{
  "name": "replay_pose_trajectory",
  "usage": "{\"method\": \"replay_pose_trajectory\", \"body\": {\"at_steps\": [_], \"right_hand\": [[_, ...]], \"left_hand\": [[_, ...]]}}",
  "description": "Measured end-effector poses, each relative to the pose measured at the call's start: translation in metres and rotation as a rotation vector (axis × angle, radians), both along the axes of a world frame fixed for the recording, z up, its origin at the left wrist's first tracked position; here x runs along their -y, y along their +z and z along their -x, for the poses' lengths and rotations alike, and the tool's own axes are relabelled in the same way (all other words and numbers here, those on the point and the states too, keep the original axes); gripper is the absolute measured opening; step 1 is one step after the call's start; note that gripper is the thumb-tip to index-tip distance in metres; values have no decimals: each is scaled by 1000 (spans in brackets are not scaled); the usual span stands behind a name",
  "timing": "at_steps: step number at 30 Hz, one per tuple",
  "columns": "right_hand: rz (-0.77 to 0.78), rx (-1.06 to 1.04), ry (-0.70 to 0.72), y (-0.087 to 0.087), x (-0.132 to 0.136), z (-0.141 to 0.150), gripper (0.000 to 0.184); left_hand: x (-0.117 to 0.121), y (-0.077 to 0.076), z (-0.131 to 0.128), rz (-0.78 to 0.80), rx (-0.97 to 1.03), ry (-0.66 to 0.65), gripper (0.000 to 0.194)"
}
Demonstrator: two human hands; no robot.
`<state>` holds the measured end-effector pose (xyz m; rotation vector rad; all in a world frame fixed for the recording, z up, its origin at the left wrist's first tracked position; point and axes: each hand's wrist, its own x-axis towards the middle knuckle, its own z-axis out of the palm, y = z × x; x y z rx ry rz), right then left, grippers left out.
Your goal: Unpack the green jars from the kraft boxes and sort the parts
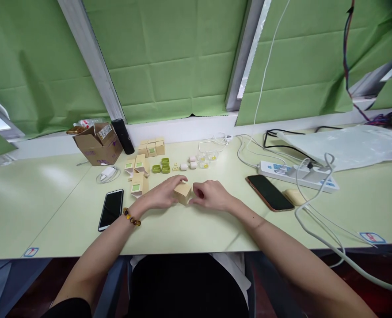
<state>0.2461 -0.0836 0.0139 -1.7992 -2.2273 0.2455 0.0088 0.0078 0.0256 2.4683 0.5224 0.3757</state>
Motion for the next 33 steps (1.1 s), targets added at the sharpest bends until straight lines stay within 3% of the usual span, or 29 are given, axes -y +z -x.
{"method": "replay_pose_trajectory", "body": {"at_steps": [4,11,14,18,21,24,26,31,33], "right_hand": [[-6,118,-13,-9,-1,12,48],[-98,139,-324,-9,-16,-19,33],[-67,42,-225,-8,-14,-21,33],[40,-45,29,-10,-10,-11,36],[-8,35,-90,-13,-13,-11,37],[-82,86,-280,-14,-18,-18,34],[-102,61,-332,-14,-20,-22,31],[-142,-155,-175,-15,-14,-14,21],[-165,-226,-87,-17,-10,-7,38]], "left_hand": [[5,-6,10,14,60,40,85],[-4,-14,17,-68,195,305,73],[-9,-23,15,-67,230,326,73],[-7,-32,10,119,277,237,84],[-4,-32,8,210,317,286,76],[-6,-29,8,175,346,426,59],[-8,-29,9,130,333,452,55],[-6,-36,9,124,268,382,67],[-4,-38,8,169,272,348,69]]}}
